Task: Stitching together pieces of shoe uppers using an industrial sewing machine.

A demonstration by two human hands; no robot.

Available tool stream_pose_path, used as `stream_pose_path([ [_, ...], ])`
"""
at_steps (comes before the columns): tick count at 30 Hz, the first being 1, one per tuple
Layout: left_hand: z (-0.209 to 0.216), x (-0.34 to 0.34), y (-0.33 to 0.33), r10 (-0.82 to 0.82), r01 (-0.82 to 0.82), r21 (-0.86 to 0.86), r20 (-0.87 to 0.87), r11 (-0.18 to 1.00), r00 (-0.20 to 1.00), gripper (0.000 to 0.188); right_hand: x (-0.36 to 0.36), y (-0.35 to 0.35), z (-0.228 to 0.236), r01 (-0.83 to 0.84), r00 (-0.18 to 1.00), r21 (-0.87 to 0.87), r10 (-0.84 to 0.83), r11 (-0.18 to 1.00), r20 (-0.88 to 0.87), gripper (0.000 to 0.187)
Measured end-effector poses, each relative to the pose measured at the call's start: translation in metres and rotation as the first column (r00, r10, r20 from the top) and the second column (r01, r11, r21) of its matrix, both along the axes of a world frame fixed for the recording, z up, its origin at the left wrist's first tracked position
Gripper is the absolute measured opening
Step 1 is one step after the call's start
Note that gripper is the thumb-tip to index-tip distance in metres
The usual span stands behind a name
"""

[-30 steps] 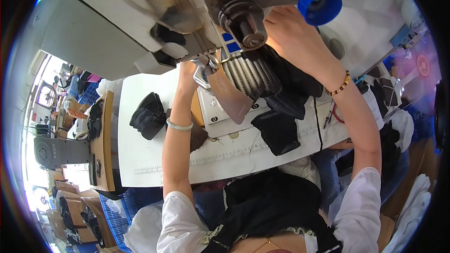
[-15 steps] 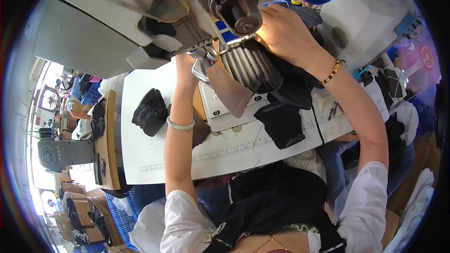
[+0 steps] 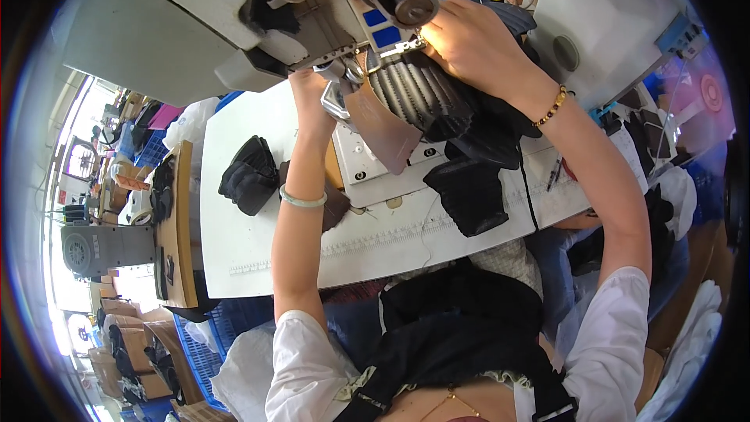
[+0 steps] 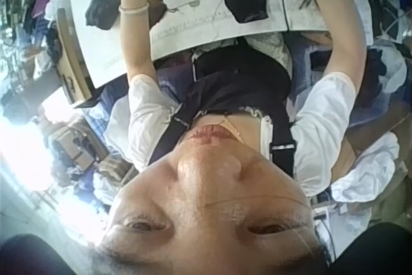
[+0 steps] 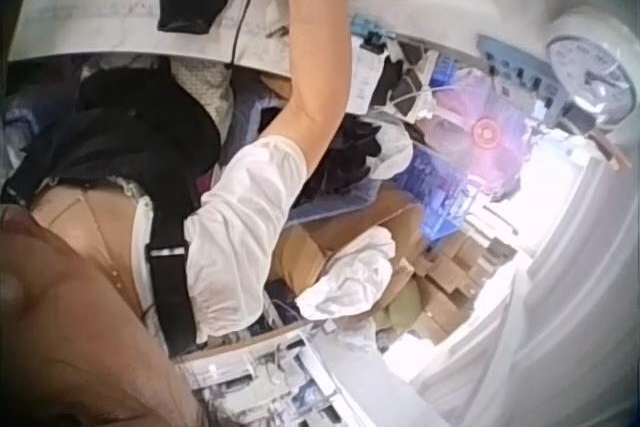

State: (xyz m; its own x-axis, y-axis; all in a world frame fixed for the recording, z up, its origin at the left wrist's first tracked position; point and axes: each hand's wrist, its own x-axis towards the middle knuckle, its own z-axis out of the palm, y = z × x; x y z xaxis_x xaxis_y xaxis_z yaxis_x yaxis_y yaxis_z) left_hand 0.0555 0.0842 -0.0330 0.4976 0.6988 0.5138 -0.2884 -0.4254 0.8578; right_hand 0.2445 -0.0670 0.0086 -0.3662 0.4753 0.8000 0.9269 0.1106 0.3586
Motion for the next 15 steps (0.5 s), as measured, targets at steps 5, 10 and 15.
stream_pose_path([
  [5,-0.0031,0.0040,0.0037,-0.003,0.004,-0.083,0.015,0.997,1.000,0.024,0.0090,0.0027,-0.0010,-0.046,0.999,-0.015,0.046,0.999,0.016,0.012],
  [10,-0.0054,0.0068,0.0059,0.009,-0.009,-0.007,0.027,1.000,1.000,0.023,0.0087,0.0044,0.0000,-0.099,0.995,0.046,0.099,0.994,0.013,0.013],
  [15,-0.0013,0.0064,0.0018,0.014,-0.014,-0.005,0.035,1.000,0.999,0.017,0.0053,0.0020,-0.0020,-0.020,1.000,-0.015,0.021,1.000,0.016,0.011],
])
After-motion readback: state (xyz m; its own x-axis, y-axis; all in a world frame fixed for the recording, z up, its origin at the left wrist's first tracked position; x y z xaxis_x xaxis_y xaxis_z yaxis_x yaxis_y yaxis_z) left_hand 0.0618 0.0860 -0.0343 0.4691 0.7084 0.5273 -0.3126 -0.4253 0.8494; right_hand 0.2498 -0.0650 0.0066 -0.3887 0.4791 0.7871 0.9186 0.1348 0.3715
